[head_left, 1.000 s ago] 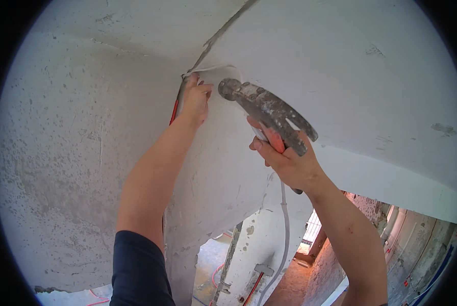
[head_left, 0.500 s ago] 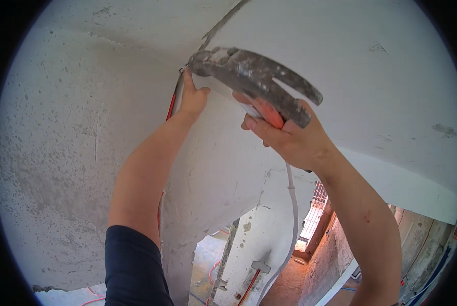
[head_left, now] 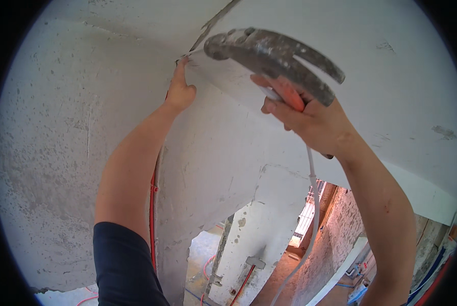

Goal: The person secures conduits into a wall groove using plastic clips and a hammer, trims a conduit near the ceiling with a utility knife, and reaches into a storage bag on a ladder for parts.

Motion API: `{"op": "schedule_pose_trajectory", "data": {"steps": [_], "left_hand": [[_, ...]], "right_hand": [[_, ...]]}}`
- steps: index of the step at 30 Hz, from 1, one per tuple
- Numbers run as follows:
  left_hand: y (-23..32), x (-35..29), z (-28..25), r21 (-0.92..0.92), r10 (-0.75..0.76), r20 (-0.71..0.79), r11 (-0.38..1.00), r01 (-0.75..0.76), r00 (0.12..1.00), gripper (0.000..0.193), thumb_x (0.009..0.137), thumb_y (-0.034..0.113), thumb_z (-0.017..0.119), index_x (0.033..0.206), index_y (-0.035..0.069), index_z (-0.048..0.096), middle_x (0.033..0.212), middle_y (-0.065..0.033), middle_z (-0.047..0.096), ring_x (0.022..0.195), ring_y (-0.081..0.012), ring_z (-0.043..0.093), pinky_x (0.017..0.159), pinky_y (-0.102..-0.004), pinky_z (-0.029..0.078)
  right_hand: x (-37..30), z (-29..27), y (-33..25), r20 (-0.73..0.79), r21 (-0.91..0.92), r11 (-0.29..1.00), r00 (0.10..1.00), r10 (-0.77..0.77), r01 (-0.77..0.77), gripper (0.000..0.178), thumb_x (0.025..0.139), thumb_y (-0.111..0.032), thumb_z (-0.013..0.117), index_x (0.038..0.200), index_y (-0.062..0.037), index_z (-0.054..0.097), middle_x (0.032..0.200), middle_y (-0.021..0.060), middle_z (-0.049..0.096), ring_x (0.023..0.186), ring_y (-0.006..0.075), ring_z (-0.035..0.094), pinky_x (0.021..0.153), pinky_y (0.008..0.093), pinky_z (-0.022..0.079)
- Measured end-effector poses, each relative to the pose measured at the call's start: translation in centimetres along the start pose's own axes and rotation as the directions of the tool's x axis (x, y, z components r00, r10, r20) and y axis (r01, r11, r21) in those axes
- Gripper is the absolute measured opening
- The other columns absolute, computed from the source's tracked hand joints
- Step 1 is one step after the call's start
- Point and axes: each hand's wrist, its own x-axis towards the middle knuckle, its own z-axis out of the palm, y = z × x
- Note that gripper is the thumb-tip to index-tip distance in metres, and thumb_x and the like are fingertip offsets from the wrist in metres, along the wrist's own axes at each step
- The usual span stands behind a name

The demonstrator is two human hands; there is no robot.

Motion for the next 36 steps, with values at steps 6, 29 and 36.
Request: {"op": "schedule_pose_trajectory", "data": {"steps": [6, 29, 36], "left_hand": [[-2.7, -0.6, 0.1, 0.127, 0.011, -0.08, 0.992, -0.001, 0.997, 0.081, 0.075, 0.0, 0.048, 0.153, 0.001, 0.026, 0.157, -0.019, 0.029, 0.146, -0.0326, 0.025, 0.119, -0.0358, 0.024], [-2.9, 0.1, -0.8, 0.159, 0.007, 0.037, 0.987, -0.013, 0.999, 0.085, 0.08, 0.007, 0.06, 0.156, 0.004, 0.02, 0.155, -0.0188, 0.032, 0.143, -0.0326, 0.03, 0.116, -0.0385, 0.029], [-2.3, 0.2, -0.8, 0.14, -0.039, 0.108, 0.99, 0.024, 0.993, 0.088, 0.075, 0.0, 0.05, 0.156, 0.002, 0.015, 0.157, -0.0204, 0.028, 0.144, -0.036, 0.026, 0.117, -0.0405, 0.026]], "right_hand": [[0.6, -0.2, -2.8, 0.069, -0.077, 0.985, 0.985, 0.159, -0.153, 0.037, 0.091, -0.004, 0.065, 0.127, -0.0053, 0.062, 0.119, 0.0064, 0.069, 0.089, 0.0145, 0.066, 0.06, 0.0237, 0.048], [-5.7, 8.5, 1.0, 0.421, -0.167, 0.974, 0.904, -0.07, 0.153, 0.048, 0.081, -0.003, 0.06, 0.129, -0.0057, 0.062, 0.096, 0.0107, 0.074, 0.064, 0.0207, 0.063, 0.063, 0.0317, 0.048], [-2.2, 3.1, 0.1, 0.263, -0.252, 0.961, 0.964, -0.042, 0.111, 0.044, 0.084, -0.002, 0.063, 0.127, -0.0047, 0.064, 0.097, 0.0094, 0.074, 0.066, 0.0177, 0.063, 0.063, 0.0292, 0.049]]}}
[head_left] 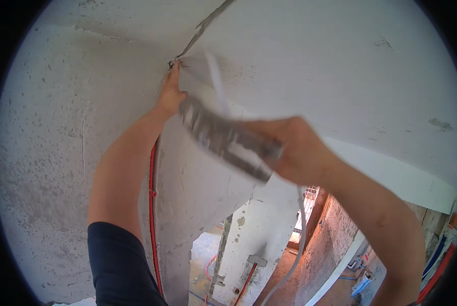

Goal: The person secures conduits into a wall groove using plastic clips and a hammer, trims a conduit near the ceiling with a utility knife, and reaches into a storage bag on a ladder for parts.

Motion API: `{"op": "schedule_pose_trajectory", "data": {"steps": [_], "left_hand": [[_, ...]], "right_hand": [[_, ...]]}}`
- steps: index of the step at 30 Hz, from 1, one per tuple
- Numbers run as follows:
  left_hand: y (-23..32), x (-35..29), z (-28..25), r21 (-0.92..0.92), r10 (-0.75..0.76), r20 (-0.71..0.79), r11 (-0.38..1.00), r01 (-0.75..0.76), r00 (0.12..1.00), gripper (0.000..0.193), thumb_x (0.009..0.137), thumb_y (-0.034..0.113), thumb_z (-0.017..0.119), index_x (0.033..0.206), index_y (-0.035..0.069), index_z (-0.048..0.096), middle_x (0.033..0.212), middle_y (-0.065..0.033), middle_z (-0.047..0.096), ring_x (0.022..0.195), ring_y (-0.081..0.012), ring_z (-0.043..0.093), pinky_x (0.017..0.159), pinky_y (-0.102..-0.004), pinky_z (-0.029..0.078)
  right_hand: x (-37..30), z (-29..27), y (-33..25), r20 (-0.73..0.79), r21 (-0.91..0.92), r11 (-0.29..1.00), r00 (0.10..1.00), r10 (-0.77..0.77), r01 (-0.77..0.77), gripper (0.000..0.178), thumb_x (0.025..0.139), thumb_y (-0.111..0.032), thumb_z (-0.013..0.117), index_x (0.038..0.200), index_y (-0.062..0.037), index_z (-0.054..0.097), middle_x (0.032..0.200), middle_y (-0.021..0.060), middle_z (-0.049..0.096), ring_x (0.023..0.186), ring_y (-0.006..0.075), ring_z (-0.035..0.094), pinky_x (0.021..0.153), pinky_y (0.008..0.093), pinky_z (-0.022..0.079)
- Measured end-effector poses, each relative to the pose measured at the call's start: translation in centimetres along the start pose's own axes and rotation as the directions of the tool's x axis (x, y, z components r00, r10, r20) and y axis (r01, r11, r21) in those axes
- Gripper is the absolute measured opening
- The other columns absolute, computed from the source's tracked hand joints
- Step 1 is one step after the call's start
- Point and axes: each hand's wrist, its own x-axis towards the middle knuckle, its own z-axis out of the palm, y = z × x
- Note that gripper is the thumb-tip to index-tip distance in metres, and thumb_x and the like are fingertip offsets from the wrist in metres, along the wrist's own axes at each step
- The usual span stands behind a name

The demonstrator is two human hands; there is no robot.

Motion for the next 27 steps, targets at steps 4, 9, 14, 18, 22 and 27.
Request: {"op": "schedule_pose_trajectory", "data": {"steps": [4, 9, 14, 18, 22, 27], "left_hand": [[-0.5, 0.1, 1.0, 0.133, 0.118, -0.126, 0.986, -0.101, 0.985, 0.085, 0.076, 0.001, 0.05, 0.155, 0.001, 0.018, 0.158, -0.0202, 0.028, 0.144, -0.0373, 0.026, 0.117, -0.041, 0.026], [1.5, 0.3, 2.6, 0.084, 0.039, -0.228, 0.996, -0.02, 0.973, 0.082, 0.076, 0.005, 0.053, 0.153, 0.0, 0.023, 0.158, -0.0205, 0.027, 0.144, -0.038, 0.026, 0.117, -0.0409, 0.026], [1.6, 0.6, 2.9, -0.085, 0.032, -0.201, 0.995, -0.05, 0.979, 0.079, 0.078, 0.011, 0.056, 0.151, -0.001, 0.028, 0.155, -0.0221, 0.03, 0.141, -0.0383, 0.031, 0.117, -0.0418, 0.026], [3.8, 0.9, 3.1, -0.09, -0.044, -0.202, 0.996, 0.026, 0.978, 0.079, 0.079, 0.013, 0.057, 0.151, -0.001, 0.029, 0.153, -0.0225, 0.032, 0.138, -0.0384, 0.035, 0.115, -0.0426, 0.027], [4.8, 0.8, 3.1, -0.096, -0.081, -0.242, 0.994, 0.059, 0.967, 0.08, 0.079, 0.014, 0.058, 0.152, 0.0, 0.028, 0.152, -0.0225, 0.034, 0.137, -0.0384, 0.036, 0.115, -0.0429, 0.028], [5.0, 0.5, 3.1, -0.072, -0.015, -0.324, 0.997, -0.009, 0.946, 0.081, 0.078, 0.015, 0.059, 0.152, 0.0, 0.027, 0.151, -0.0224, 0.034, 0.137, -0.0383, 0.036, 0.114, -0.0425, 0.03]], "right_hand": [[2.7, -4.6, -1.8, -0.175, -0.007, 0.982, 0.967, 0.184, -0.188, 0.036, 0.088, -0.006, 0.067, 0.124, -0.0047, 0.066, 0.101, 0.0072, 0.074, 0.072, 0.0166, 0.065, 0.066, 0.027, 0.05], [3.1, -4.1, -1.2, -0.258, 0.078, 0.995, 0.963, 0.073, -0.055, 0.027, 0.087, -0.007, 0.064, 0.113, -0.0032, 0.069, 0.077, 0.0043, 0.062, 0.061, 0.0156, 0.051, 0.06, 0.0278, 0.044], [3.5, -2.3, -1.6, -0.241, 0.12, 0.992, 0.97, -0.018, 0.049, 0.024, 0.086, -0.007, 0.063, 0.108, -0.001, 0.07, 0.068, 0.0043, 0.059, 0.056, 0.0154, 0.046, 0.057, 0.0283, 0.042], [4.1, -1.8, -2.3, -0.23, 0.106, 0.992, 0.972, -0.045, 0.071, 0.023, 0.086, -0.007, 0.062, 0.107, -0.0003, 0.07, 0.068, 0.0044, 0.059, 0.056, 0.0151, 0.046, 0.057, 0.028, 0.042], [4.7, -2.7, -3.7, -0.194, 0.059, 0.997, 0.98, -0.038, 0.05, 0.025, 0.088, -0.007, 0.063, 0.111, -0.001, 0.068, 0.08, 0.0042, 0.062, 0.063, 0.0143, 0.051, 0.058, 0.0256, 0.043], [5.1, -4.0, -4.4, -0.121, -0.012, 0.999, 0.992, 0.043, -0.045, 0.032, 0.09, -0.007, 0.065, 0.122, -0.0027, 0.064, 0.105, 0.004, 0.068, 0.079, 0.0131, 0.062, 0.061, 0.0216, 0.046]]}}
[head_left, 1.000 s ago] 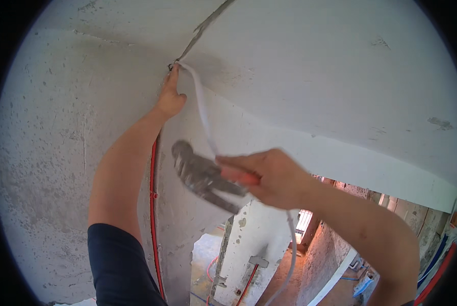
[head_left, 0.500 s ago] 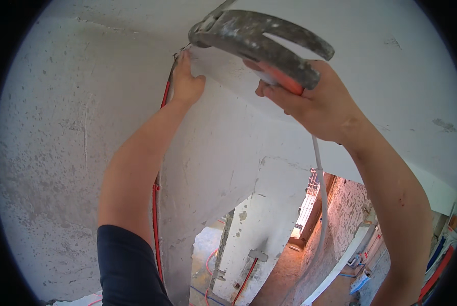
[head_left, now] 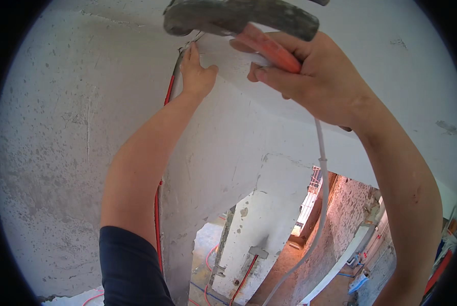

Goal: The person secures conduits into a wall groove using plastic clips and a hammer, trims a conduit near the ceiling with a utility knife, and reaches into a storage bag on a ladder for parts.

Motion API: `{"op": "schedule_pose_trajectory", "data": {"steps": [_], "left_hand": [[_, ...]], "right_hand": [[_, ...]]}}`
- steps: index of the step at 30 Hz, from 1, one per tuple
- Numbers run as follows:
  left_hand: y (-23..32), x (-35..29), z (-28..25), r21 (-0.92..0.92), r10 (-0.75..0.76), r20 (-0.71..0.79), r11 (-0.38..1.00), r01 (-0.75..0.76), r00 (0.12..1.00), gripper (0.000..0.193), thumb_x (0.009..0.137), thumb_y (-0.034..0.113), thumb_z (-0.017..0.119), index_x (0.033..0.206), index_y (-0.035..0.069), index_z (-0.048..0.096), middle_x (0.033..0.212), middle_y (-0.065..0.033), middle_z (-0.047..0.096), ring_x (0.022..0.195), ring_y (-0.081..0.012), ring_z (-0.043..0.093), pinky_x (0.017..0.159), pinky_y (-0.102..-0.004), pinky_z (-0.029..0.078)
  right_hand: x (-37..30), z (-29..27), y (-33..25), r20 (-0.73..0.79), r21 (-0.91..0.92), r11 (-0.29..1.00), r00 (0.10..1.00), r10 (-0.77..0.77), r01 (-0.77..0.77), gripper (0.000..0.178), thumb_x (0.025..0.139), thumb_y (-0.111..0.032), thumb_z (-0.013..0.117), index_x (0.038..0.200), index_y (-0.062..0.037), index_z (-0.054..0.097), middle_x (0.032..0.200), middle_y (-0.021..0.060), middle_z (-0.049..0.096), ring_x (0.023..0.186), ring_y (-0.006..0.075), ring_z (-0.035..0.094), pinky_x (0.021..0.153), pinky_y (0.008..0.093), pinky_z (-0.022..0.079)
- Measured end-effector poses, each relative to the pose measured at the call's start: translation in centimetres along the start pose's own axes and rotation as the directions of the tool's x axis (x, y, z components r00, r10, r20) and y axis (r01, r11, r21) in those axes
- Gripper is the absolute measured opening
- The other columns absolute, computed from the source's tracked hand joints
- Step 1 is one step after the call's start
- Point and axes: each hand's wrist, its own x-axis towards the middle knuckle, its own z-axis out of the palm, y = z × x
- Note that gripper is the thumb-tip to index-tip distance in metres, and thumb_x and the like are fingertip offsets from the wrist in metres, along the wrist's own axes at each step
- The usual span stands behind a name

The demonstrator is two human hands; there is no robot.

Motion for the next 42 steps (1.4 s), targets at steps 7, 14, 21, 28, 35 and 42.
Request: {"op": "schedule_pose_trajectory", "data": {"steps": [7, 14, 21, 28, 35, 42], "left_hand": [[0.4, -0.7, -0.4, -0.037, 0.079, -0.029, 0.996, -0.08, 0.996, 0.081, 0.078, 0.012, 0.058, 0.152, 0.001, 0.026, 0.151, -0.0217, 0.035, 0.137, -0.0382, 0.036, 0.113, -0.0424, 0.031], [0.6, -0.9, 0.0, 0.061, 0.143, -0.057, 0.988, -0.139, 0.988, 0.078, 0.079, 0.008, 0.057, 0.151, 0.001, 0.027, 0.151, -0.0223, 0.036, 0.137, -0.0378, 0.037, 0.113, -0.0429, 0.031], [0.5, 0.0, -0.5, 0.013, 0.052, 0.079, 0.999, -0.053, 0.996, 0.071, 0.079, 0.01, 0.058, 0.146, 0.0, 0.038, 0.149, -0.0226, 0.037, 0.135, -0.0368, 0.039, 0.111, -0.0427, 0.034], [3.4, -0.1, 0.1, 0.122, 0.023, -0.015, 0.992, -0.021, 1.0, 0.06, 0.081, 0.013, 0.061, 0.138, 0.001, 0.048, 0.141, -0.0231, 0.046, 0.128, -0.0372, 0.046, 0.106, -0.0406, 0.039], [3.0, -0.4, -0.2, 0.076, 0.139, -0.149, 0.989, -0.129, 0.979, 0.067, 0.08, 0.017, 0.061, 0.143, 0.002, 0.045, 0.143, -0.0205, 0.043, 0.127, -0.0368, 0.044, 0.106, -0.0403, 0.039], [4.1, -0.1, -1.5, 0.091, 0.109, -0.055, 0.99, -0.103, 0.993, 0.069, 0.079, 0.015, 0.061, 0.144, 0.0, 0.043, 0.142, -0.0204, 0.043, 0.126, -0.0368, 0.045, 0.105, -0.0407, 0.039]], "right_hand": [[-0.8, -1.0, 0.8, -0.08, -0.035, 0.999, 0.997, -0.023, 0.021, 0.02, 0.087, -0.007, 0.062, 0.103, -0.0001, 0.072, 0.068, 0.005, 0.059, 0.054, 0.0141, 0.047, 0.056, 0.0271, 0.042], [-1.0, -0.5, 1.9, -0.092, 0.017, 0.999, 0.995, -0.038, 0.04, 0.019, 0.087, -0.006, 0.062, 0.103, -0.0004, 0.072, 0.069, 0.0054, 0.06, 0.054, 0.0145, 0.048, 0.056, 0.0272, 0.042], [0.3, 0.0, 0.5, 0.039, -0.215, 0.961, 0.985, -0.167, 0.172, 0.03, 0.089, -0.002, 0.064, 0.119, -0.002, 0.065, 0.1, 0.0027, 0.071, 0.07, 0.0128, 0.06, 0.061, 0.0249, 0.045], [3.8, -1.4, 0.9, 0.126, -0.266, 0.872, 0.912, -0.39, 0.41, 0.011, 0.089, -0.008, 0.06, 0.097, -0.0033, 0.066, 0.075, 0.0104, 0.066, 0.061, 0.024, 0.055, 0.065, 0.0323, 0.045], [2.8, -4.1, 3.1, 0.0, -0.317, 0.885, 0.933, -0.359, 0.34, 0.011, 0.086, -0.002, 0.058, 0.094, 0.0004, 0.066, 0.075, 0.0104, 0.065, 0.06, 0.0228, 0.054, 0.06, 0.0327, 0.045], [-1.7, -4.3, 3.2, -0.094, -0.485, 0.863, 0.972, -0.213, 0.142, 0.012, 0.085, -0.002, 0.063, 0.095, 0.0019, 0.068, 0.067, 0.0045, 0.058, 0.055, 0.0158, 0.047, 0.055, 0.0287, 0.041]]}}
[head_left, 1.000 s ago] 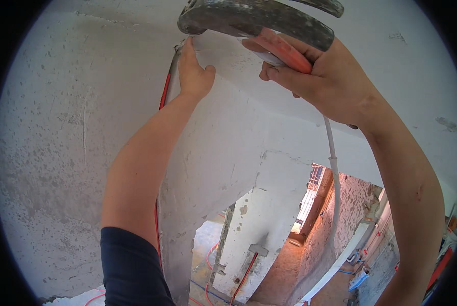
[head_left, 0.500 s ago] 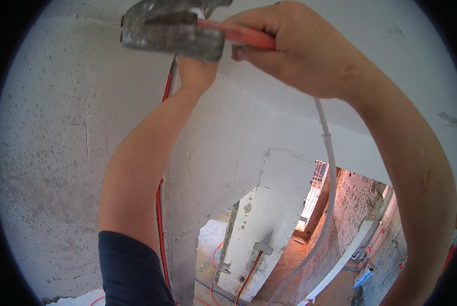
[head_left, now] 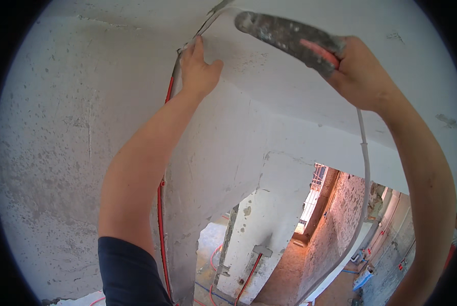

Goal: The person secures conduits into a wall groove using plastic clips and a hammer, trims a conduit near the ceiling with a utility knife, and reaches into a storage bag on a ladder for parts.

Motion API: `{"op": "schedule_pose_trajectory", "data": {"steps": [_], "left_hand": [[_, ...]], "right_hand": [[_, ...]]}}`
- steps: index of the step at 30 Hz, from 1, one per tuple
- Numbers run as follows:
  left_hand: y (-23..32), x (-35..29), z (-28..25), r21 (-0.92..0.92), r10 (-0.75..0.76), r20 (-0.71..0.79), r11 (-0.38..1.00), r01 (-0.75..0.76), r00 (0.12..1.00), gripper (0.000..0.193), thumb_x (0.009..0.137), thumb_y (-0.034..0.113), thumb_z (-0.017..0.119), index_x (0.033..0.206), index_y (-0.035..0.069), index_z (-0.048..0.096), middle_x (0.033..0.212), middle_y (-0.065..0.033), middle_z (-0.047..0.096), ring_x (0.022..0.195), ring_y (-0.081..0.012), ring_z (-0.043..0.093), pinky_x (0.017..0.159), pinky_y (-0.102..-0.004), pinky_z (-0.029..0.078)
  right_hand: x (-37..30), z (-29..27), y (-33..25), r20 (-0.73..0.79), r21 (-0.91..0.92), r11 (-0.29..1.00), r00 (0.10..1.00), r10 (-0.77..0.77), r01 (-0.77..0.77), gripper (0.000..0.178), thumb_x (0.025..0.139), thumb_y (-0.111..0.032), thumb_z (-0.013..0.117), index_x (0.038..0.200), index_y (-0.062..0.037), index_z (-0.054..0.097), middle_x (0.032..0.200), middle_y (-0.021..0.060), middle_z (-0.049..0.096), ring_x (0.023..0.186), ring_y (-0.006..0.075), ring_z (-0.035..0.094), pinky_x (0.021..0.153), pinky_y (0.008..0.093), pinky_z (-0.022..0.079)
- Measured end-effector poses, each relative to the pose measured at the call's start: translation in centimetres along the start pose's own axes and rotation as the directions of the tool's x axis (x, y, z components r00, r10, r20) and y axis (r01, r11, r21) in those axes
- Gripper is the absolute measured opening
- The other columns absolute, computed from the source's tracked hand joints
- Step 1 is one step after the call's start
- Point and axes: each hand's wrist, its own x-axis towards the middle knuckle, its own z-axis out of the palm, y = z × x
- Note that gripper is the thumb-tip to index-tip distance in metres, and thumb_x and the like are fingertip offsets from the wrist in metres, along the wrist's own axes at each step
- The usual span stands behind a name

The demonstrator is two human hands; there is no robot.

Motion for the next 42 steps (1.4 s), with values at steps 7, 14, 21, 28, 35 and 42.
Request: {"op": "schedule_pose_trajectory", "data": {"steps": [7, 14, 21, 28, 35, 42], "left_hand": [[5.8, -0.3, -0.8, -0.049, 0.186, -0.034, 0.981, -0.187, 0.982, 0.07, 0.08, 0.014, 0.06, 0.145, 0.0, 0.039, 0.14, -0.0205, 0.044, 0.124, -0.0367, 0.046, 0.104, -0.0414, 0.04], [9.1, 0.4, -1.6, -0.094, 0.257, -0.134, 0.958, -0.271, 0.957, 0.072, 0.079, 0.011, 0.06, 0.146, 0.001, 0.035, 0.138, -0.0209, 0.043, 0.121, -0.0371, 0.046, 0.103, -0.0414, 0.04], [11.7, 1.0, -1.5, -0.107, 0.376, -0.251, 0.905, -0.412, 0.892, 0.074, 0.077, 0.006, 0.06, 0.146, -0.001, 0.033, 0.137, -0.0203, 0.042, 0.121, -0.0368, 0.046, 0.103, -0.042, 0.04], [12.6, 0.8, -1.8, -0.052, 0.408, -0.292, 0.897, -0.44, 0.865, 0.076, 0.077, 0.005, 0.06, 0.146, -0.002, 0.031, 0.139, -0.0212, 0.041, 0.123, -0.0375, 0.046, 0.102, -0.042, 0.041], [13.9, 0.4, -1.5, 0.041, 0.397, -0.205, 0.916, -0.398, 0.894, 0.073, 0.08, 0.008, 0.06, 0.147, -0.002, 0.034, 0.141, -0.0225, 0.043, 0.124, -0.0368, 0.047, 0.103, -0.0416, 0.041], [14.3, 1.9, -1.6, -0.019, 0.41, -0.252, 0.904, -0.428, 0.877, 0.071, 0.075, 0.005, 0.061, 0.141, -0.002, 0.038, 0.137, -0.0274, 0.041, 0.119, -0.0448, 0.048, 0.1, -0.045, 0.043]], "right_hand": [[0.2, 0.7, -0.8, -0.021, -0.027, 0.991, 0.991, 0.133, -0.133, 0.012, 0.087, -0.007, 0.062, 0.094, 0.0008, 0.069, 0.066, 0.0053, 0.057, 0.052, 0.0148, 0.045, 0.054, 0.0284, 0.041], [1.8, -0.3, -1.8, -0.091, 0.168, 0.961, 0.967, 0.238, -0.221, 0.019, 0.089, -0.009, 0.061, 0.103, -0.0023, 0.071, 0.069, 0.0046, 0.059, 0.055, 0.014, 0.047, 0.056, 0.0273, 0.041], [2.0, -0.9, -2.6, -0.129, 0.213, 0.953, 0.96, 0.248, -0.217, 0.025, 0.091, -0.012, 0.061, 0.113, -0.0075, 0.071, 0.073, 0.0039, 0.059, 0.058, 0.0136, 0.049, 0.058, 0.0271, 0.042], [1.7, -0.7, -1.3, -0.182, 0.061, 0.981, 0.964, 0.193, -0.184, 0.025, 0.091, -0.012, 0.061, 0.114, -0.0084, 0.071, 0.075, 0.0044, 0.061, 0.061, 0.0143, 0.051, 0.06, 0.0265, 0.043], [3.8, 0.4, 0.9, -0.365, 0.012, 1.0, 0.931, -0.009, 0.014, 0.015, 0.086, -0.004, 0.056, 0.098, -0.0014, 0.066, 0.077, 0.0126, 0.066, 0.062, 0.0252, 0.055, 0.062, 0.0342, 0.046], [4.2, 0.9, 1.4, -0.365, -0.139, 0.988, 0.931, 0.018, -0.074, 0.012, 0.083, -0.002, 0.055, 0.091, 0.0004, 0.064, 0.077, 0.0158, 0.067, 0.062, 0.0307, 0.057, 0.062, 0.038, 0.047]]}}
